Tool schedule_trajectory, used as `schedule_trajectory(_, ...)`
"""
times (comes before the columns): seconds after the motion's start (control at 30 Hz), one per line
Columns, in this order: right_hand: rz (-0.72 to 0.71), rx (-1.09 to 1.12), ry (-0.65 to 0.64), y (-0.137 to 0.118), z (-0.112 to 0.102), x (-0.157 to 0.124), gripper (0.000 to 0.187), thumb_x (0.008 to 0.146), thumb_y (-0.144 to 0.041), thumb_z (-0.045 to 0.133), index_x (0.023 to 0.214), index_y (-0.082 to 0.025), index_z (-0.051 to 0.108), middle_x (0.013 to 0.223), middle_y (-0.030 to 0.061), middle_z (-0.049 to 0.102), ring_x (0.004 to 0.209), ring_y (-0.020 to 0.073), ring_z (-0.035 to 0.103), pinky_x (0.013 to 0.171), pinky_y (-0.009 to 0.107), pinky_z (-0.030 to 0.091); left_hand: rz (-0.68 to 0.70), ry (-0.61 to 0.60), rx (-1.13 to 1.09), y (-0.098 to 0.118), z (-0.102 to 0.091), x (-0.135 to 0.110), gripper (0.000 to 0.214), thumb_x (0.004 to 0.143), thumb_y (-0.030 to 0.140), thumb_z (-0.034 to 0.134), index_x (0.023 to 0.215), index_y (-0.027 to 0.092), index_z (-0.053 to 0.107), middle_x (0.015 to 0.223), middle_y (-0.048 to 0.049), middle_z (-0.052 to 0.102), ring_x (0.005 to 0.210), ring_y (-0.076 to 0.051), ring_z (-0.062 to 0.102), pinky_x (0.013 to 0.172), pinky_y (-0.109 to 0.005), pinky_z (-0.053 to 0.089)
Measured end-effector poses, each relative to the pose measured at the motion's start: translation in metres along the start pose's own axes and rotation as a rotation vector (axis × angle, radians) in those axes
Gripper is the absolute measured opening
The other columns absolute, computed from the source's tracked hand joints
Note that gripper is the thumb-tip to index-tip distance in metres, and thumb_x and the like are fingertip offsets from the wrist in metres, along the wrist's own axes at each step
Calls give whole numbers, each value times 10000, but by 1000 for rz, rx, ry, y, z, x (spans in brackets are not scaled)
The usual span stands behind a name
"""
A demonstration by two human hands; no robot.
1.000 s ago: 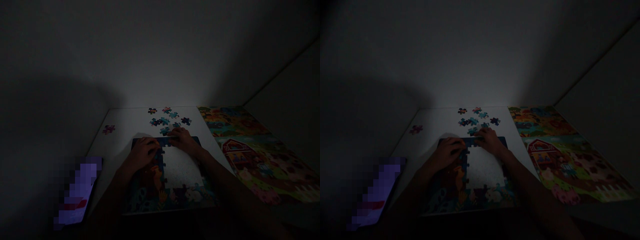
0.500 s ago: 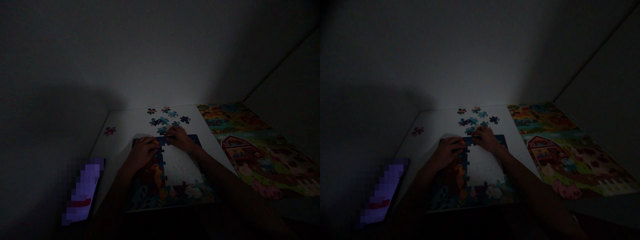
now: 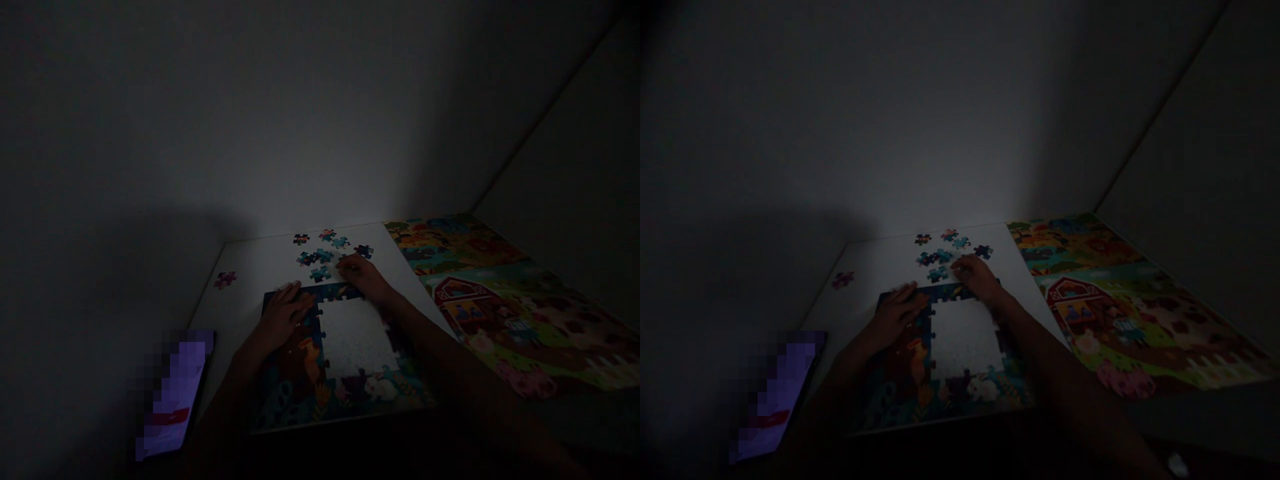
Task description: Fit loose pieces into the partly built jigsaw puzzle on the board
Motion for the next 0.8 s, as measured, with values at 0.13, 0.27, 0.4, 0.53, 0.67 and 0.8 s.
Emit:
schedule_trajectory(0.13, 109, -75, 219, 36, -53, 2, 186, 806, -252, 599, 948, -208, 711, 1008, 70, 695, 954, 229, 631, 892, 387, 481, 11, 3, 51, -1, 2, -4, 366, 1011, 321, 406, 1334, 353, 576, 1570, -39, 355, 1451, -270, 320, 1155, -559, 289)
schedule_trajectory(0.27, 177, -166, 274, 60, -77, 0, 246, 806, -236, 576, 1010, -186, 705, 1070, 110, 700, 1024, 259, 632, 940, 426, 483, 49, -1, 57, -5, 0, -7, 404, 1029, 373, 334, 1388, 349, 518, 1584, -34, 329, 1464, -246, 289, 1164, -525, 288)
schedule_trajectory(0.4, 166, -282, 214, 57, -71, 0, 280, 848, -254, 544, 1062, -171, 704, 1115, 129, 693, 1063, 261, 630, 964, 411, 479, 15, 1, 71, -20, -1, -8, 441, 1030, 396, 304, 1432, 314, 466, 1580, -59, 337, 1464, -239, 294, 1173, -535, 252)
schedule_trajectory(0.53, 136, -448, 130, 46, -58, 1, 290, 852, -253, 562, 1095, -206, 713, 1147, 110, 688, 1088, 272, 615, 987, 424, 456, -17, -32, 95, -27, -2, -6, 449, 1031, 386, 286, 1429, 291, 470, 1583, -67, 330, 1468, -242, 285, 1174, -545, 232)
schedule_trajectory(0.67, 85, -496, 80, 39, -49, 2, 270, 870, -291, 571, 1088, -233, 719, 1169, 88, 684, 1084, 266, 608, 984, 425, 446, -45, 2, 166, -18, -14, -6, 419, 1026, 357, 325, 1391, 287, 520, 1566, -82, 364, 1462, -280, 297, 1172, -604, 180)
schedule_trajectory(0.8, 83, -495, 60, 40, -47, 2, 253, 878, -316, 569, 1055, -231, 729, 1122, 87, 693, 1066, 254, 609, 973, 406, 446, -79, 106, 266, 4, -33, -22, 368, 999, 301, 410, 1306, 244, 605, 1512, -117, 448, 1427, -309, 363, 1173, -617, 188)
Point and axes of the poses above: each hand's wrist, its own x-axis towards the middle knuckle, its own z-axis out of the palm, y = z × x, the point moved 10 cm from there along x, towards the middle knuckle
